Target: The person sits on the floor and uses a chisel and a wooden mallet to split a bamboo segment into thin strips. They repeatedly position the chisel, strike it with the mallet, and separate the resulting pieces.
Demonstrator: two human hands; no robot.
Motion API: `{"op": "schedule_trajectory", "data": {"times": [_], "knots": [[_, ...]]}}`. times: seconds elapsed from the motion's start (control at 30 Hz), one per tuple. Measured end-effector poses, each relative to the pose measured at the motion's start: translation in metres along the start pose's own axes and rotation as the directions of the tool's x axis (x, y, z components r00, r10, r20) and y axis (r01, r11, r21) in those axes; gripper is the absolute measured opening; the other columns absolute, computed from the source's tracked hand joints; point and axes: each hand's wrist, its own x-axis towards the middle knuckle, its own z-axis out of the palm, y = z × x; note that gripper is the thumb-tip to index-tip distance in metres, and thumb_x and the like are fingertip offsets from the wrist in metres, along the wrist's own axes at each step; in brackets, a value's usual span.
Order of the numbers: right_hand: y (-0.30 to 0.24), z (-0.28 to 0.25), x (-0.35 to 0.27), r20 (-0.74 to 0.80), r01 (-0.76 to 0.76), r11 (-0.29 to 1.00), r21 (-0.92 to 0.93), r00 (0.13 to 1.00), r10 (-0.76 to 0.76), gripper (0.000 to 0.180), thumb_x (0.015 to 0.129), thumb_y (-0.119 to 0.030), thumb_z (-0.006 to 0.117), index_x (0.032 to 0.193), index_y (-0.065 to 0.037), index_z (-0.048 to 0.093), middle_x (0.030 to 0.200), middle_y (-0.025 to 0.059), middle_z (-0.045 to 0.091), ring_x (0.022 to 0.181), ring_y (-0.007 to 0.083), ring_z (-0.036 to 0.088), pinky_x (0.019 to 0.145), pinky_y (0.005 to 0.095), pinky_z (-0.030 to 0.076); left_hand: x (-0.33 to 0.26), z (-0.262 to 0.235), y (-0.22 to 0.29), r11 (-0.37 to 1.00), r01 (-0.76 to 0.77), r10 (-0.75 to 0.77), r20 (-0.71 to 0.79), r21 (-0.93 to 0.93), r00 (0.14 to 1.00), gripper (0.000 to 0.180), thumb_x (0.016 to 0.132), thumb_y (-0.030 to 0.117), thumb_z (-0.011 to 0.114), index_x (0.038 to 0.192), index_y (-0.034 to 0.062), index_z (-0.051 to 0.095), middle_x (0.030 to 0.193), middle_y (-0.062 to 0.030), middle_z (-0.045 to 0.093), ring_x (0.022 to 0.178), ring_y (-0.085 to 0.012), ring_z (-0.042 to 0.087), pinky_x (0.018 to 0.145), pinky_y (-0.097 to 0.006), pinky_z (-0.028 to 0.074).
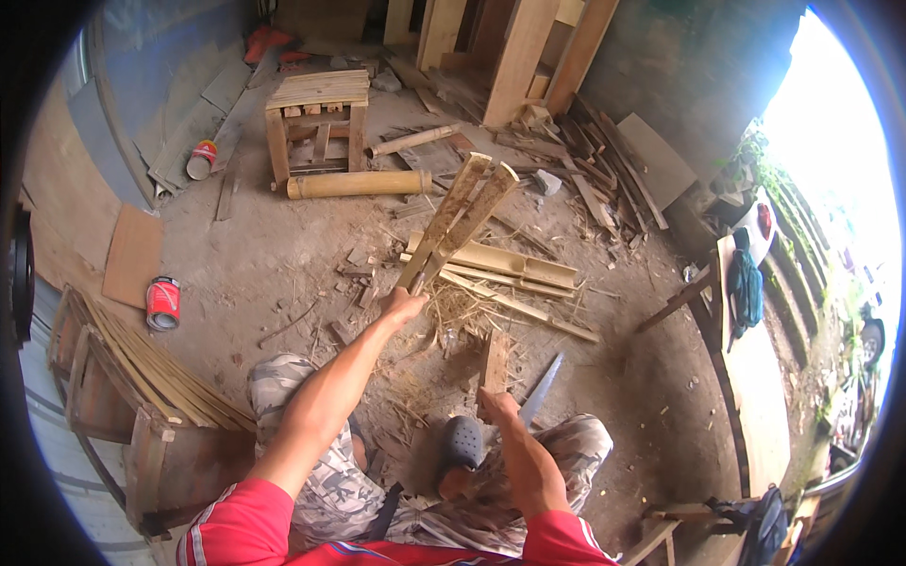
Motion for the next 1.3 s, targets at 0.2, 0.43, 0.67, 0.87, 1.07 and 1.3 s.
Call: {"op": "schedule_trajectory", "data": {"times": [0.2,0.43,0.67,0.87,1.07,1.3], "knots": [[-0.022,-0.035,0.030,-0.225,0.164,0.897,-0.411,0.935,-0.274,0.074,0.087,-0.066,0.058,0.123,-0.002,0.065,0.127,0.0224,0.063,0.122,0.0353,0.059,0.099,0.0443,0.049,-0.035,0.055,0.026,0.907,0.082,-0.013,0.167,-0.413,0.986,0.046,0.095,0.039,0.068,0.064,0.0100,0.050,0.052,0.0013,0.047,0.039,-0.0115,0.043,0.035,-0.027,0.033],[-0.130,-0.042,-0.080,-0.036,0.688,0.681,-0.251,0.697,-0.716,0.072,0.095,-0.062,0.049,0.124,0.003,0.061,0.119,0.0247,0.066,0.115,0.0394,0.062,0.098,0.0435,0.046,-0.054,0.062,0.019,0.734,0.090,-0.040,0.089,-0.673,0.995,0.047,0.097,0.047,0.061,0.068,0.0106,0.053,0.056,0.0007,0.049,0.044,-0.0112,0.044,0.040,-0.029,0.034],[-0.155,0.004,-0.089,-0.108,0.614,0.783,0.097,0.789,-0.605,0.068,0.101,-0.055,0.040,0.133,0.004,0.054,0.122,0.0281,0.064,0.114,0.0364,0.063,0.098,0.0413,0.047,-0.068,0.038,0.018,0.690,0.125,-0.050,0.126,-0.712,0.991,0.084,0.099,0.071,0.025,0.125,-0.0022,0.057,0.106,-0.0113,0.064,0.094,-0.0200,0.061,0.078,-0.035,0.050],[-0.184,-0.004,-0.105,-0.058,0.592,0.781,0.198,0.803,-0.594,0.068,0.097,-0.052,0.046,0.133,0.004,0.055,0.121,0.0339,0.062,0.119,0.0441,0.059,0.102,0.0462,0.045,-0.079,0.039,-0.001,0.777,-0.036,0.116,0.087,-0.628,0.989,0.077,0.103,0.063,0.021,0.115,-0.0044,0.057,0.093,-0.0162,0.066,0.074,-0.0244,0.066,0.063,-0.038,0.055],[-0.168,-0.006,-0.058,-0.290,0.600,0.775,0.201,0.792,-0.538,0.053,0.097,-0.045,0.051,0.116,0.003,0.064,0.096,0.0230,0.071,0.084,0.0312,0.071,0.077,0.0412,0.055,-0.094,0.050,0.014,0.926,-0.176,0.238,0.153,-0.333,0.959,0.067,0.105,0.053,0.027,0.091,0.0004,0.065,0.062,-0.0071,0.061,0.053,-0.0182,0.059,0.044,-0.035,0.044],[-0.167,-0.031,-0.071,-0.183,0.539,0.830,0.144,0.838,-0.513,0.052,0.091,-0.039,0.052,0.089,0.012,0.064,0.076,0.0238,0.068,0.075,0.0351,0.071,0.063,0.0430,0.055,-0.096,-0.023,0.051,0.899,-0.414,0.438,-0.235,0.146,0.868,0.048,0.091,0.049,0.067,0.115,0.0072,0.065,0.090,-0.0076,0.068,0.069,-0.0169,0.063,0.058,-0.033,0.052]]}}
